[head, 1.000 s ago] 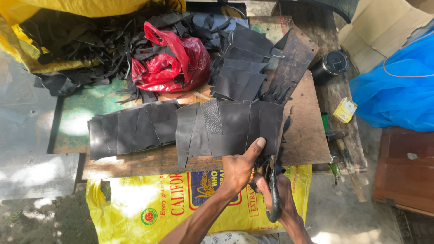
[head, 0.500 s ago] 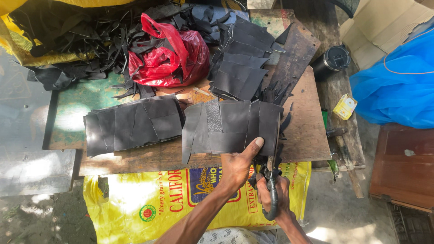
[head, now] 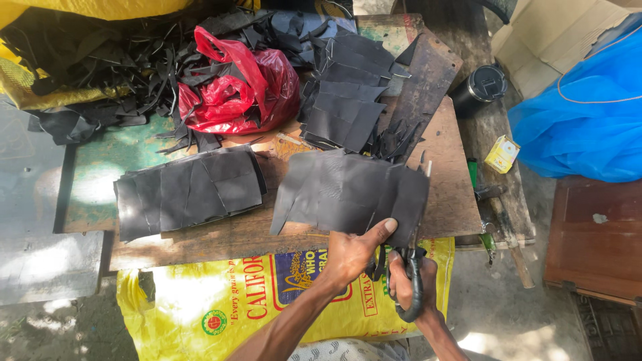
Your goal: The person uses shears to cut a black rubber sheet into smaller rectangular pieces. The person holds the sheet with one hand and cuts with the other, stacking the cut pieces on the table.
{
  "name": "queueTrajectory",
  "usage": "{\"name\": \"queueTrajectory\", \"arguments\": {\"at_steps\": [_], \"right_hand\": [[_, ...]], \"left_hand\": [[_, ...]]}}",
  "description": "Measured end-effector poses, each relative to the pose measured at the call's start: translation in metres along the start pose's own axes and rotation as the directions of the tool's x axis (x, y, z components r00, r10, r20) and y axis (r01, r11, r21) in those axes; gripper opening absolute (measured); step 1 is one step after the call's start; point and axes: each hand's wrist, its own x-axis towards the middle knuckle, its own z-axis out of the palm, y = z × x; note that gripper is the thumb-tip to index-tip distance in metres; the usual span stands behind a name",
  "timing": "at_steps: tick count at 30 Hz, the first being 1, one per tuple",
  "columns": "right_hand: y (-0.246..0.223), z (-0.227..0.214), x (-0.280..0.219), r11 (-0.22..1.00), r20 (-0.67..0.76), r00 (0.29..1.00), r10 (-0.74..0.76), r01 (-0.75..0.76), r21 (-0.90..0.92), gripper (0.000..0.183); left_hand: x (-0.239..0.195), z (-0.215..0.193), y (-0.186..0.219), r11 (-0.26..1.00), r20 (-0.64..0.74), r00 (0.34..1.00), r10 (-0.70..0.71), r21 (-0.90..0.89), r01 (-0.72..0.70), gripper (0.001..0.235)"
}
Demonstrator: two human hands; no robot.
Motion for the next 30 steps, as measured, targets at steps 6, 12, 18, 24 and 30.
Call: {"name": "queueTrajectory", "arguments": {"at_steps": [6, 12, 18, 24, 30], "right_hand": [[0.007, -0.003, -0.003, 0.984, -0.081, 0.995, 0.055, -0.040, 0.172, 0.033], [0.012, 0.000, -0.013, 0.971, 0.047, 0.970, 0.237, -0.237, -0.024, 0.034], [0.016, 0.009, -0.017, 0.966, 0.104, 0.962, 0.253, -0.245, -0.083, 0.039], [0.004, 0.015, -0.016, 0.922, 0.122, 0.916, 0.383, -0.370, -0.115, 0.032], [0.006, 0.015, -0.018, 0.942, 0.214, 0.918, 0.333, -0.316, -0.111, 0.038]], "left_hand": [[0.050, -0.041, 0.025, 0.981, 0.419, 0.888, 0.191, -0.043, -0.191, 0.066], [0.082, -0.084, 0.002, 0.954, -0.014, 0.961, -0.275, -0.126, 0.271, 0.040], [0.059, -0.075, -0.032, 0.757, -0.043, 0.986, -0.161, -0.647, 0.095, 0.037], [0.058, -0.058, -0.033, 0.820, -0.092, 0.988, -0.123, -0.571, 0.049, 0.043], [0.049, -0.047, -0.033, 0.859, -0.089, 0.995, -0.053, -0.511, 0.000, 0.041]]}}
